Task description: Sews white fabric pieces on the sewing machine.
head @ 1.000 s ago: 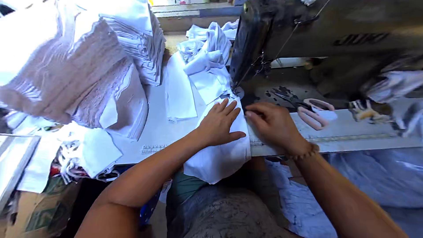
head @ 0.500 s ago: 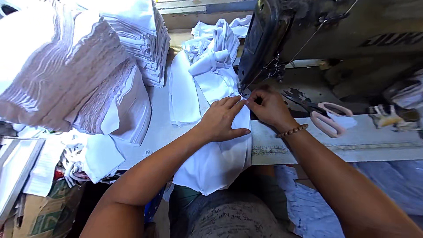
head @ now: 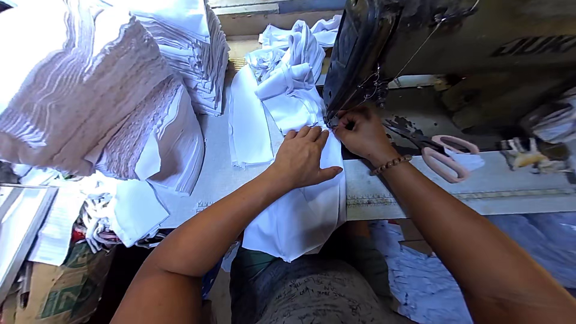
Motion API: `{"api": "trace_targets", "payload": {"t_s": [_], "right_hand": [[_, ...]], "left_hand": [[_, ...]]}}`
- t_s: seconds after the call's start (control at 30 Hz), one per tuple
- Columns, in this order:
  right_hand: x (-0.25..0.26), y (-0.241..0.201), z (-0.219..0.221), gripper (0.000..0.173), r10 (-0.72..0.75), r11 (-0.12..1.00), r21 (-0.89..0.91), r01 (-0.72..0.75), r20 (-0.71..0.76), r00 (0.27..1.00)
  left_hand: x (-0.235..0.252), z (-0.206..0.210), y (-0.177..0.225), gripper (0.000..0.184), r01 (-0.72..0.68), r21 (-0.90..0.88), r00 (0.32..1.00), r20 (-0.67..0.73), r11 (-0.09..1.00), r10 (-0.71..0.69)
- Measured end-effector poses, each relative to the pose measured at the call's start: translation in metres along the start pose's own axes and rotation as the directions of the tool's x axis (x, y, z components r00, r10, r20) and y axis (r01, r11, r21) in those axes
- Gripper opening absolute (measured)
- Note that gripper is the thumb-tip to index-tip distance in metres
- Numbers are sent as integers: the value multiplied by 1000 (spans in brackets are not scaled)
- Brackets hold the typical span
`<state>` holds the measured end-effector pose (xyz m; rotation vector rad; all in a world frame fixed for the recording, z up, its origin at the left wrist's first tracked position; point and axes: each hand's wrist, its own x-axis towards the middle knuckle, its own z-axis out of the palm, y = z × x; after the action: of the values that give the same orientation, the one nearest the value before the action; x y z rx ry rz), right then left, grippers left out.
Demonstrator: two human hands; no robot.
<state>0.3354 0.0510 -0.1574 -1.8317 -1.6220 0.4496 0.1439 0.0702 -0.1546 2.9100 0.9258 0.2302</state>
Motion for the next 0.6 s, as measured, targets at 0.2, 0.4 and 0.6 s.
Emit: {"api": "trace_targets", "payload": {"t_s": [0.2, 0.4, 0.6], "right_hand": [[1, 1, 1, 20, -4, 1000, 5, 4, -13, 1000], [1, 7, 2, 20, -67, 997, 24, 68, -31, 997], [-4, 15, -2, 17, -114, 990, 85, 113, 5, 993]], "left_hand": [[-3, 4, 2, 88, 4, -26, 998, -59, 1000, -6], [2, -1, 0, 65, 18, -150, 996, -89, 989, -31], [30, -23, -16, 23, 204, -391, 976, 12, 898, -216]]}}
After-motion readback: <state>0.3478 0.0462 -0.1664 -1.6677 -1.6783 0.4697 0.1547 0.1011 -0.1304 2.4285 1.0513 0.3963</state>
